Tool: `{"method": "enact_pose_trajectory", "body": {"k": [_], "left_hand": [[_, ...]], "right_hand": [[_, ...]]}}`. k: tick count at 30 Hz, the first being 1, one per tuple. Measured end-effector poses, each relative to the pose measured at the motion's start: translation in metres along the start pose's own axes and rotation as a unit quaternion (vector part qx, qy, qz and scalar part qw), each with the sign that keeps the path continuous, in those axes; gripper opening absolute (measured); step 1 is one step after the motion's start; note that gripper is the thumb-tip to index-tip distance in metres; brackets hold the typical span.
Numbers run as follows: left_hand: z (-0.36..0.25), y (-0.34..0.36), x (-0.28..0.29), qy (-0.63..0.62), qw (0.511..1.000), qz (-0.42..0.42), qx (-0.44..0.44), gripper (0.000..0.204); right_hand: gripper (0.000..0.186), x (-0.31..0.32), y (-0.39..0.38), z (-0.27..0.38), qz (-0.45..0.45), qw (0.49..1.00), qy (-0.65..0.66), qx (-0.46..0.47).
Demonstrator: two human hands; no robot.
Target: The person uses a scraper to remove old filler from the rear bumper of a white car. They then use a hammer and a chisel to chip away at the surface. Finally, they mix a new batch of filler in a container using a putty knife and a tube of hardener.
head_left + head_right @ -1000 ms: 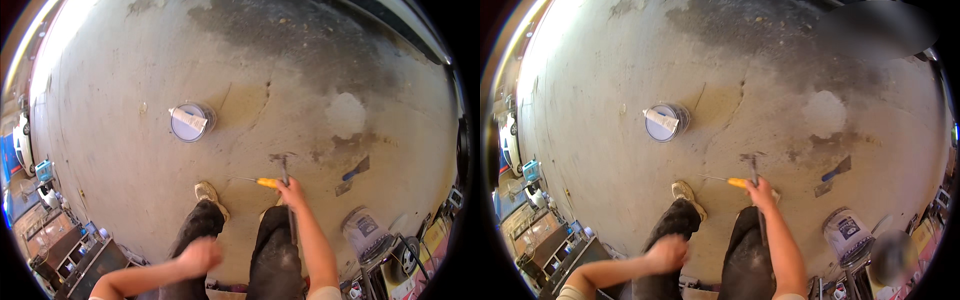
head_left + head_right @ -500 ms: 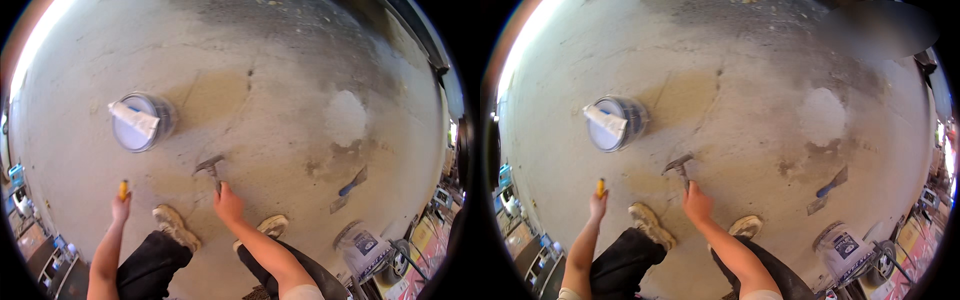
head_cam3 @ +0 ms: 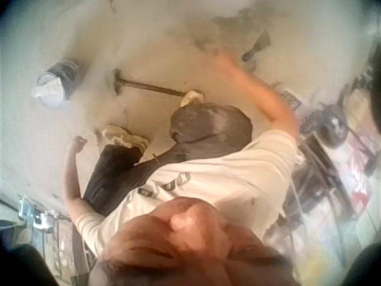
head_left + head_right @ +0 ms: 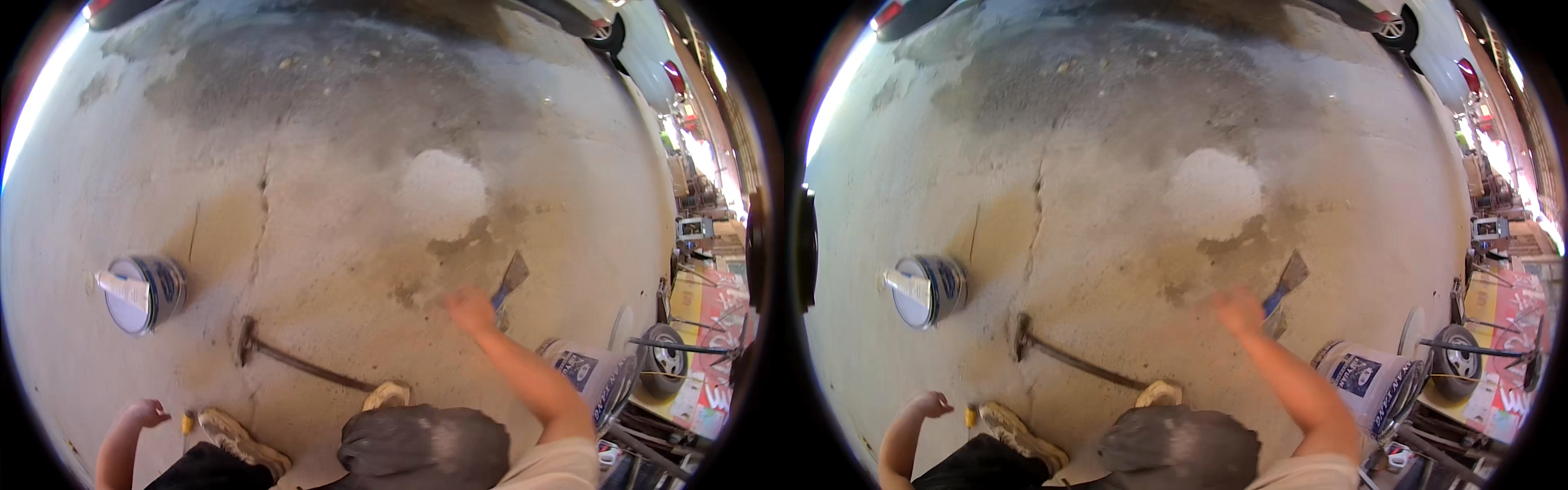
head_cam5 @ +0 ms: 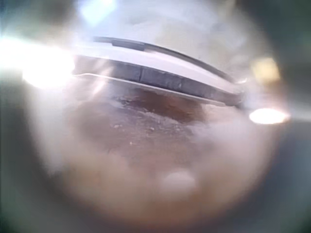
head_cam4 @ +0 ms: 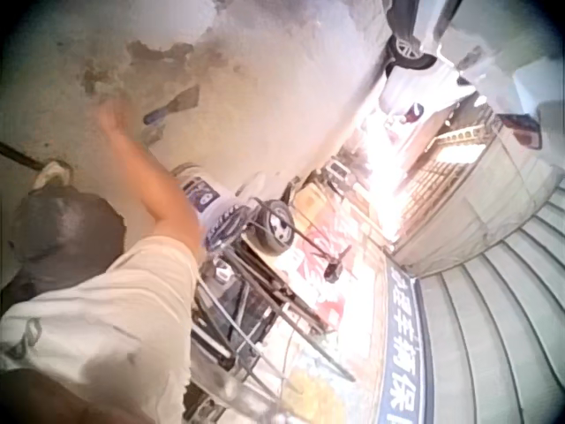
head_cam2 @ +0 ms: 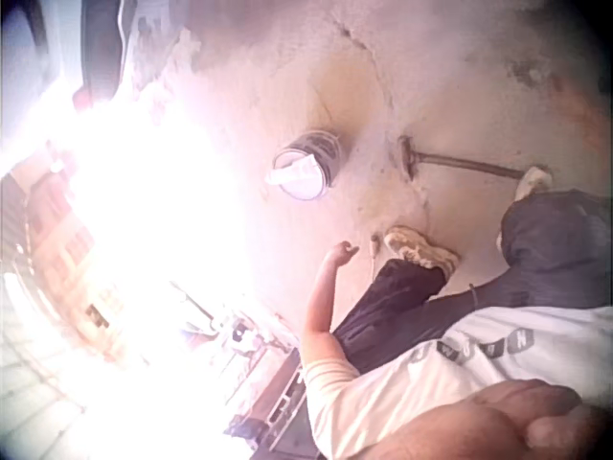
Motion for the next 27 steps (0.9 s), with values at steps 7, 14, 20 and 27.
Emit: {"method": "enact_pose_trajectory", "body": {"k": [7,14,20,27], "left_hand": [[-0.131,-0.065,0.114,0.074,0.986,-0.058,-0.141,0.054],[-0.193,-0.097,0.181,0.043,0.962,-0.175,-0.204,0.042],[-0.195,-0.096,0.184,0.016,0.955,-0.217,-0.203,0.04],[-0.172,-0.128,0.218,0.075,0.909,-0.338,-0.231,0.029]], "right_hand": [[0.056,0.015,0.044,-0.132,-0.234,0.935,0.117,-0.241],[0.062,-0.007,0.005,-0.192,-0.314,0.874,0.243,-0.279],[0.056,-0.023,-0.013,-0.169,-0.25,0.896,0.177,-0.322],[0.049,-0.049,-0.012,-0.224,-0.243,0.873,0.357,-0.227]]}}
Point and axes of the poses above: each hand's wrist, its own y-axis towards the middle knuckle, its own x-axis out of the back of the hand, z = x × y, the point moved 2 cm from there along y, towards the middle knuckle, and after that the axes turned 11 degrees about y, right-handed, at the moved point
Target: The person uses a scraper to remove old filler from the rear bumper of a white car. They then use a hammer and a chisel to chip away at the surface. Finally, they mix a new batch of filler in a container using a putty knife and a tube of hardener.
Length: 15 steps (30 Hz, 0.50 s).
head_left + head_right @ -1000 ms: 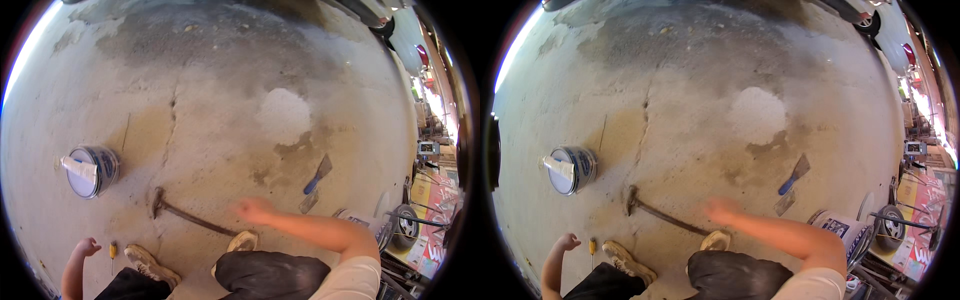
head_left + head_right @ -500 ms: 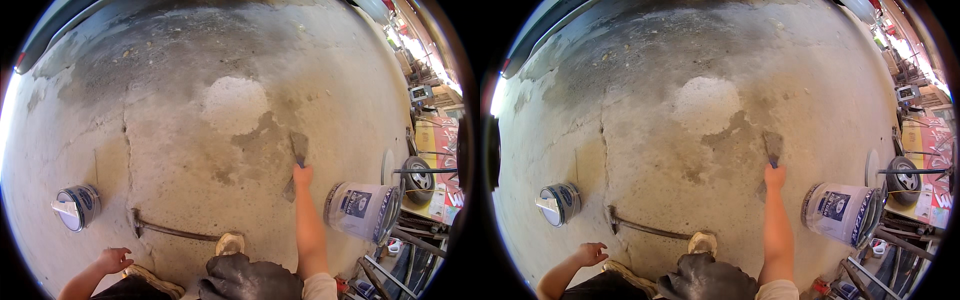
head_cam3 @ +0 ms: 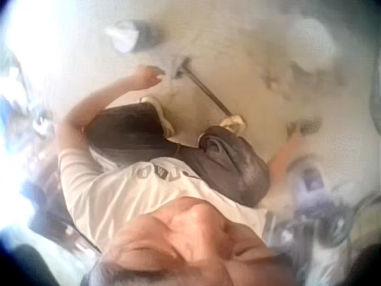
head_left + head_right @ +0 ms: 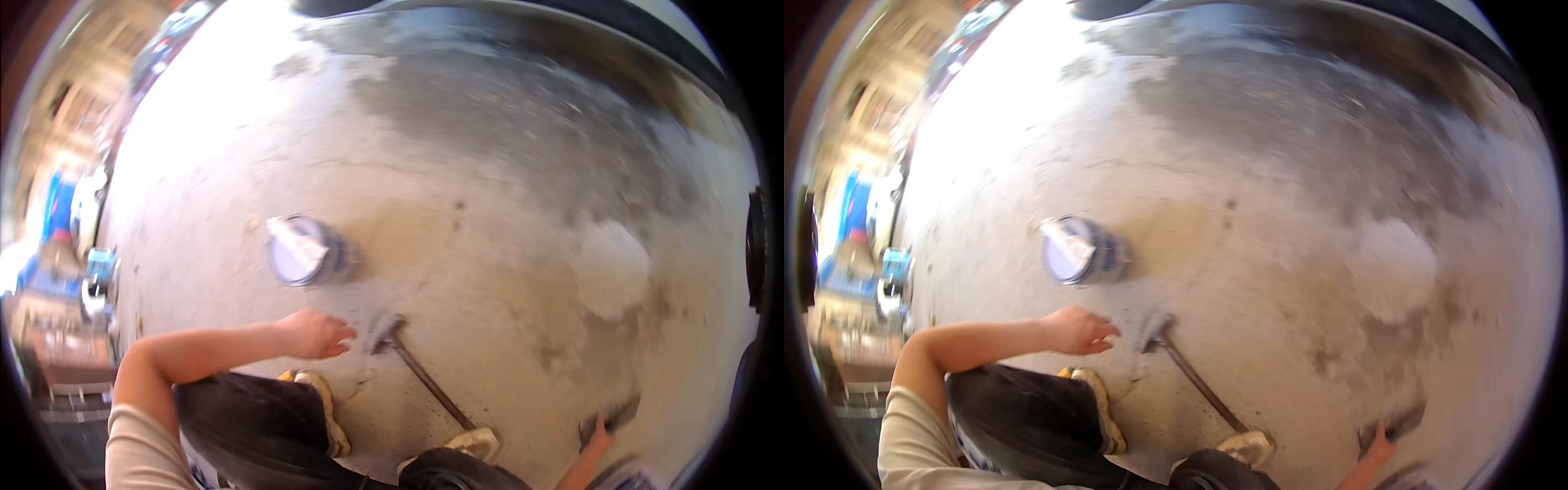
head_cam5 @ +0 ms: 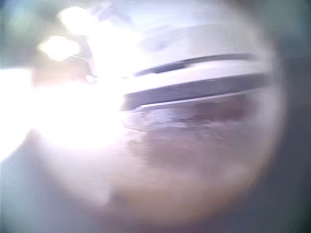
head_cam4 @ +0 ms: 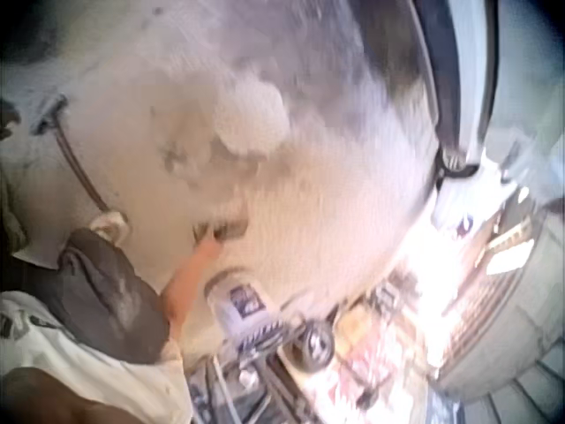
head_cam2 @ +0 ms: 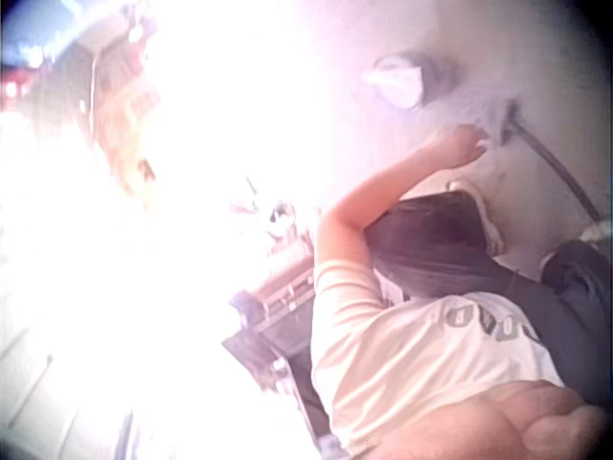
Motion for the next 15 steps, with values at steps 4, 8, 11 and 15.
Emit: {"method": "enact_pose_trajectory", "body": {"k": [4,8,11,15], "left_hand": [[0.057,-0.034,0.01,0.035,0.957,-0.28,0.064,0.02],[0.113,-0.058,0.006,0.085,0.924,-0.324,0.183,0.03],[0.128,-0.04,0.011,0.215,0.901,-0.356,0.124,0.044],[0.145,-0.015,0.003,0.244,0.915,-0.308,0.086,0.05]], "right_hand": [[0.034,0.006,0.022,-0.015,-0.032,0.99,-0.075,-0.114],[0.034,0.009,-0.018,0.045,0.037,0.997,-0.004,-0.074],[0.033,0.018,-0.059,0.108,0.088,0.995,0.05,-0.02],[0.033,0.031,-0.118,0.196,0.142,0.983,0.097,0.07]]}}
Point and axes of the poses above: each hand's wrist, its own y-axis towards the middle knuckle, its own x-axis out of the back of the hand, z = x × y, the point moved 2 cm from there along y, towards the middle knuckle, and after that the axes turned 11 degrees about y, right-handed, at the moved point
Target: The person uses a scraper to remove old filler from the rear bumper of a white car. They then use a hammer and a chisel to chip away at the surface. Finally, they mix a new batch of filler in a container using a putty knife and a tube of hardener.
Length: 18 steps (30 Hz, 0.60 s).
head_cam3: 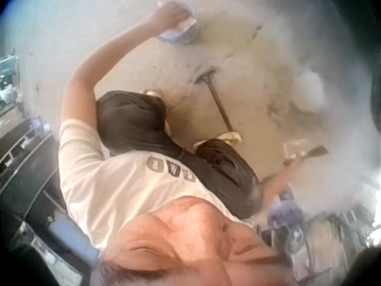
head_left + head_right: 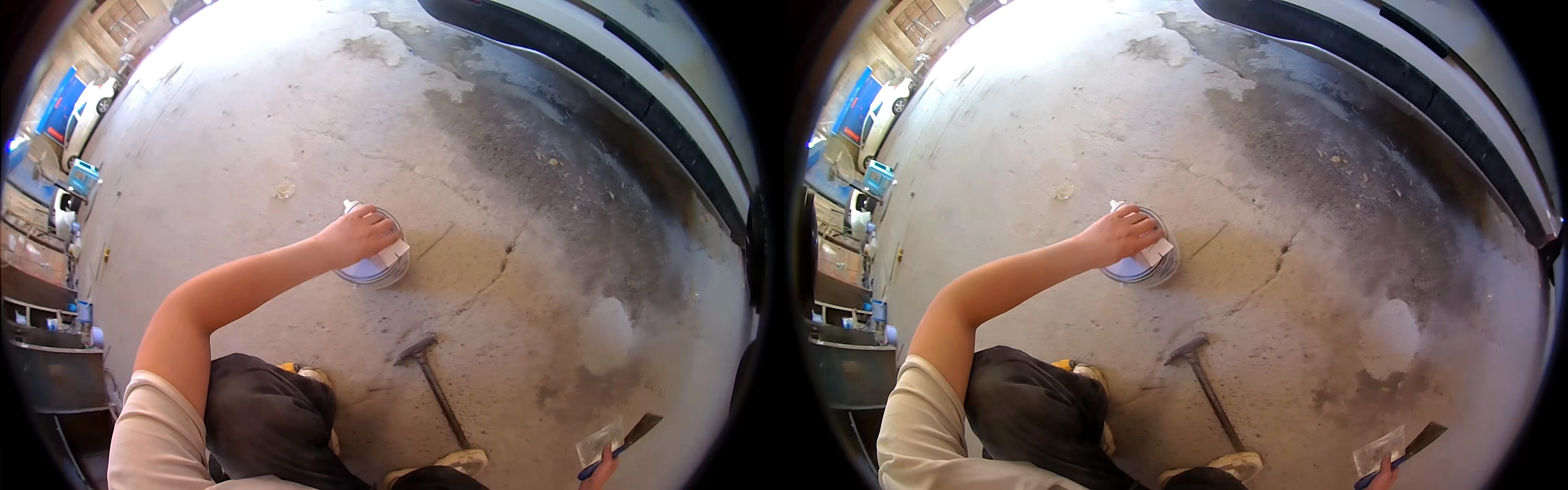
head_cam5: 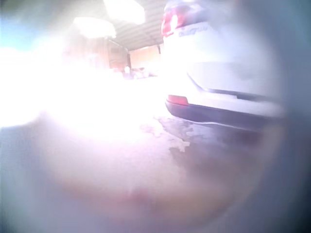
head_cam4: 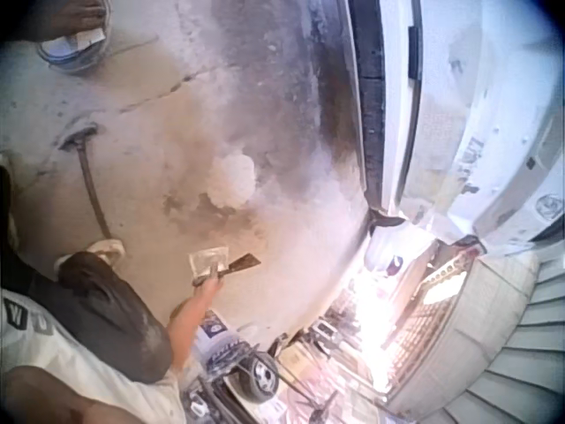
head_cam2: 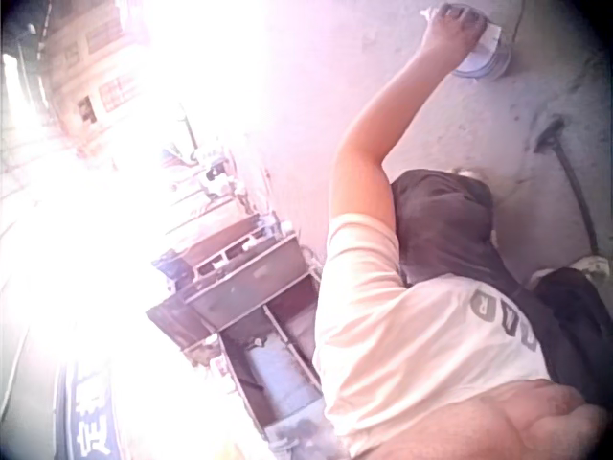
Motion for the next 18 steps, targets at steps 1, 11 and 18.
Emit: {"method": "enact_pose_trajectory", "body": {"k": [1,11,18], "left_hand": [[0.005,0.0,-0.001,0.0,1.0,-0.003,0.019,0.05],[0.037,-0.166,-0.088,-0.098,0.939,0.046,0.326,0.039],[-0.026,-0.215,-0.15,-0.189,0.887,0.25,0.338,0.044]], "right_hand": [[0.033,-0.003,-0.007,0.016,0.009,1.0,-0.002,0.02],[0.042,-0.055,-0.044,0.058,0.049,0.984,0.116,0.125],[0.032,-0.13,-0.079,0.125,0.243,0.957,0.15,0.047]]}}
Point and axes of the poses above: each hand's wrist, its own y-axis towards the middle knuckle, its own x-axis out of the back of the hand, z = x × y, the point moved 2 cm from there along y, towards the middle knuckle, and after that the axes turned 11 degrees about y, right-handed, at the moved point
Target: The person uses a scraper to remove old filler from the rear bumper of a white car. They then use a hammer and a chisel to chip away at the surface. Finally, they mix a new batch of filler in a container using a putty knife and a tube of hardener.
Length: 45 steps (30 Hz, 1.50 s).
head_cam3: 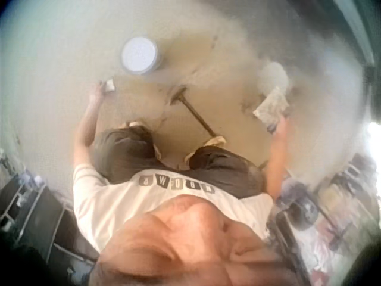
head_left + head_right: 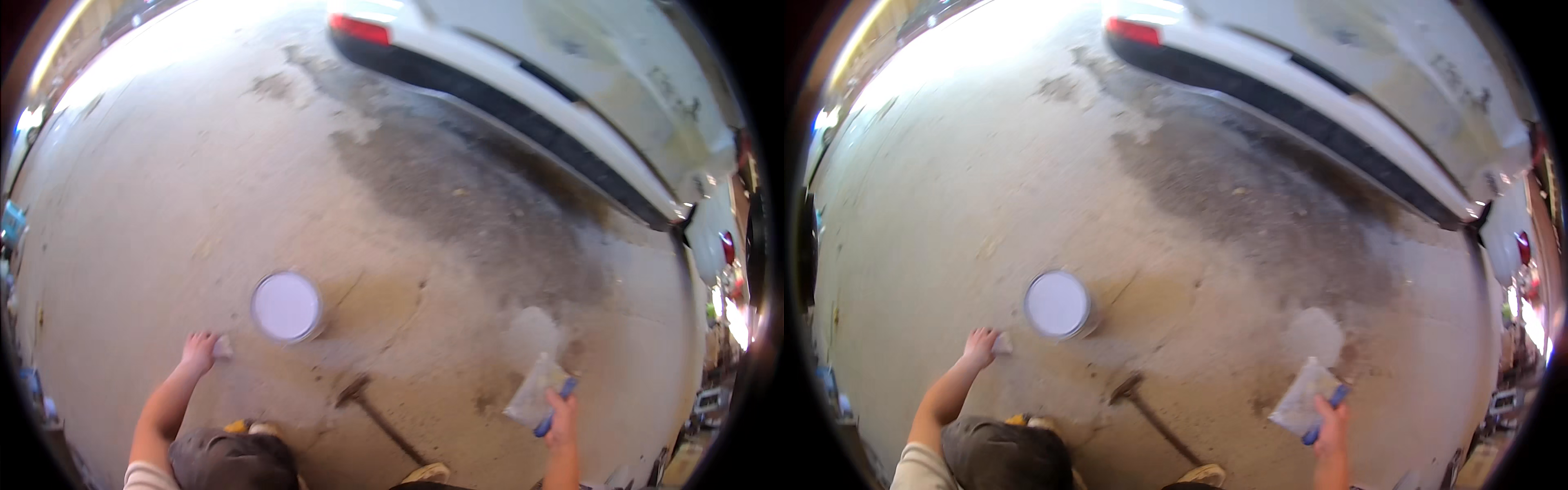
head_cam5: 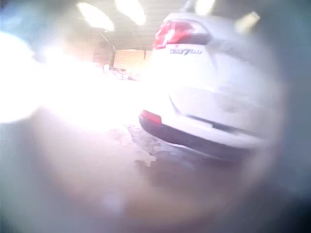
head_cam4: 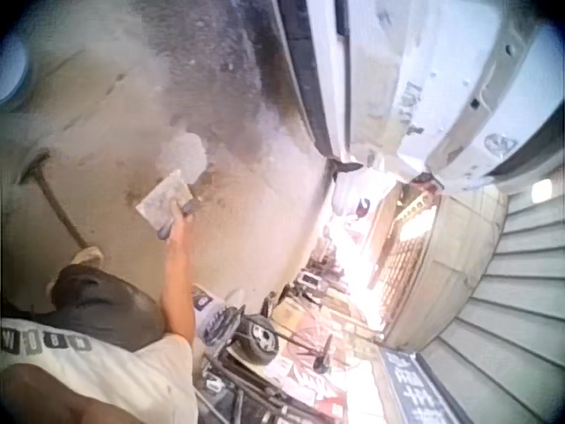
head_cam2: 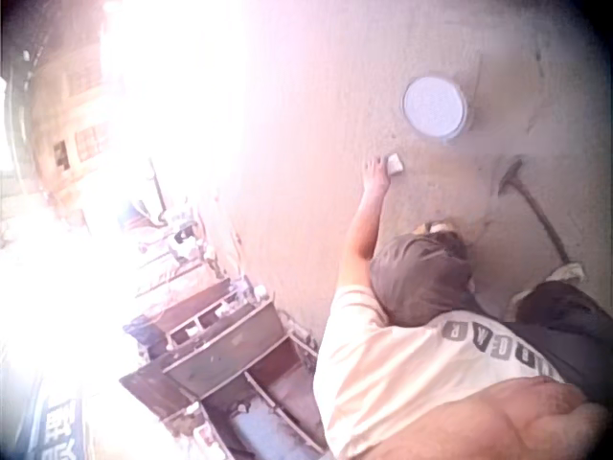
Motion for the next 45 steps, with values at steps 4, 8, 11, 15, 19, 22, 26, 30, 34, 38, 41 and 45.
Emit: {"method": "enact_pose_trajectory", "body": {"k": [4,8,11,15,19,22,26,30,34,38,41,45], "left_hand": [[-0.006,-0.018,0.062,-0.039,0.998,0.046,0.016,0.04],[-0.039,-0.032,0.177,-0.035,0.998,0.024,-0.056,0.034],[-0.089,-0.051,0.283,-0.013,0.994,0.064,-0.091,0.041],[-0.144,-0.104,0.422,0.024,0.982,0.083,-0.168,0.045],[-0.221,-0.174,0.576,-0.014,0.973,0.083,-0.216,0.047],[-0.289,-0.187,0.658,-0.043,0.955,0.064,-0.285,0.045],[-0.379,-0.183,0.787,-0.091,0.922,-0.059,-0.373,0.04],[-0.485,-0.104,0.908,-0.045,0.866,-0.242,-0.436,0.047],[-0.638,-0.06,1.084,-0.121,0.76,-0.365,-0.524,0.058],[-0.741,-0.026,1.209,-0.101,0.689,-0.494,-0.52,0.062],[-0.788,0.012,1.251,-0.052,0.677,-0.545,-0.492,0.059],[-0.796,0.021,1.265,0.002,0.695,-0.54,-0.476,0.057]], "right_hand": [[0.031,-0.003,-0.013,0.044,0.012,0.999,0.02,-0.032],[0.034,0.036,-0.063,0.105,0.003,0.996,-0.006,-0.094],[0.051,0.069,-0.118,0.192,-0.02,0.993,-0.064,-0.102],[0.049,0.136,-0.219,0.265,-0.081,0.938,-0.048,-0.332],[0.043,0.168,-0.287,0.386,-0.157,0.872,-0.082,-0.457],[0.04,0.194,-0.281,0.426,-0.179,0.917,0.051,-0.352],[0.037,0.207,-0.249,0.443,-0.207,0.93,0.18,-0.244],[0.033,0.223,-0.207,0.43,-0.221,0.928,0.247,-0.17],[0.031,0.249,-0.159,0.445,-0.243,0.894,0.316,-0.207],[0.028,0.268,-0.132,0.451,-0.272,0.859,0.346,-0.262],[0.027,0.215,-0.118,0.539,-0.348,0.828,0.381,-0.218],[0.03,0.202,-0.109,0.551,-0.366,0.808,0.416,-0.201]]}}
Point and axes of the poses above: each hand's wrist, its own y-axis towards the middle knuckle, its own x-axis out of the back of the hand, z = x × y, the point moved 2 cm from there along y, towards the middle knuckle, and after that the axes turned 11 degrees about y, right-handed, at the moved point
